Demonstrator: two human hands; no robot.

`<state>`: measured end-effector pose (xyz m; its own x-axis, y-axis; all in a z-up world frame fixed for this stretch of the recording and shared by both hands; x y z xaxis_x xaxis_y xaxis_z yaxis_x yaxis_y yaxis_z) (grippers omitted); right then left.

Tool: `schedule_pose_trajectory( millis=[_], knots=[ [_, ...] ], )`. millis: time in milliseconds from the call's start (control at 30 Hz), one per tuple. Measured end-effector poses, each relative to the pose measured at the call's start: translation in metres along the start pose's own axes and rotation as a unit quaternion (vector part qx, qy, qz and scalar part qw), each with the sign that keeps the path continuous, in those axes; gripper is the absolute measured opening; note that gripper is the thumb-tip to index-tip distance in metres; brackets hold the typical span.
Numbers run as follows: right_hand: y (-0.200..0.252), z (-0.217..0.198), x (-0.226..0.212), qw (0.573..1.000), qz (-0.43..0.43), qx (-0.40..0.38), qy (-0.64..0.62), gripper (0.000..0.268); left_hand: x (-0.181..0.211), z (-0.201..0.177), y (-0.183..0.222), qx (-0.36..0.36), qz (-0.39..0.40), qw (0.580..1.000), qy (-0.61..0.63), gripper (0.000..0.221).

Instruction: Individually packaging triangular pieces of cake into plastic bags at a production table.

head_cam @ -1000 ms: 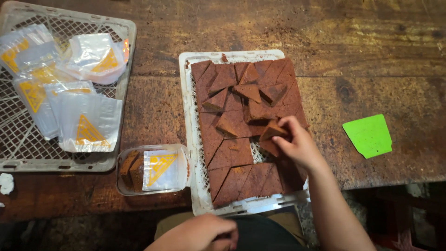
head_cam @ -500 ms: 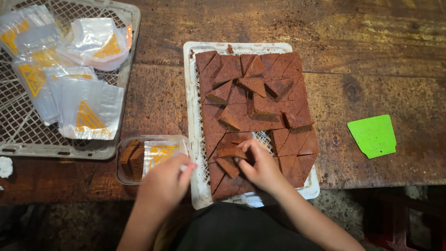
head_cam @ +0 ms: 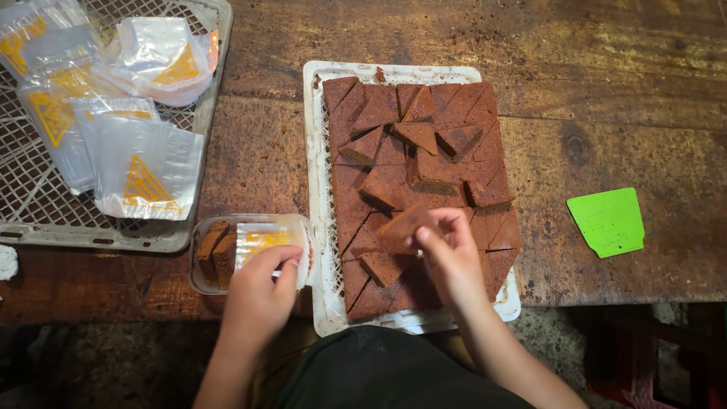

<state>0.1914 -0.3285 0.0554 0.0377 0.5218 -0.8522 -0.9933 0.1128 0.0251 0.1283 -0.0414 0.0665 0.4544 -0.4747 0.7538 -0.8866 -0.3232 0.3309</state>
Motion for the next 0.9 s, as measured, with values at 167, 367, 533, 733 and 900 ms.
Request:
schedule_pose_trajectory(
  millis=[167,367,533,733,900],
  knots=[
    [0.040,0.078,-0.041,0.843,-0.255,-0.336,0.334,0.030,0.049,0.019,0.014,-0.074,0.155,0.982,0.083,0.049],
    [0.028,0.064,-0.025,0.833,-0.157,-0.294,0.441,0.021,0.092,0.025,0.058,-0.154,0.325,0.928,0.097,0.047],
    [0.006,0.074,-0.063,0.795,-0.082,-0.337,0.499,0.067,0.035,0.035,0.031,-0.017,0.275,0.961,-0.001,0.027],
    [0.009,0.071,-0.036,0.683,-0.023,-0.386,0.620,0.067,-0.010,0.022,0.011,-0.058,0.004,0.973,-0.225,0.007],
    [0.028,0.059,-0.020,0.579,0.152,-0.504,0.623,0.051,-0.004,-0.003,0.011,-0.016,0.005,0.999,-0.047,0.027]
  ],
)
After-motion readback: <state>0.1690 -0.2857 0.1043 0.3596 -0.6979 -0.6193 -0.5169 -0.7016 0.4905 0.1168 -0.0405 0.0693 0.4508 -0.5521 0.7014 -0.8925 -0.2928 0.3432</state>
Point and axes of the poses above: each hand's wrist, its own y-axis away from the middle knuckle, its own z-axis out of the palm, x = y × z, the point moved 4 cm from there along -y, towards the middle knuckle, and after that the axes turned 15 degrees about -z, right-handed, at the moved point
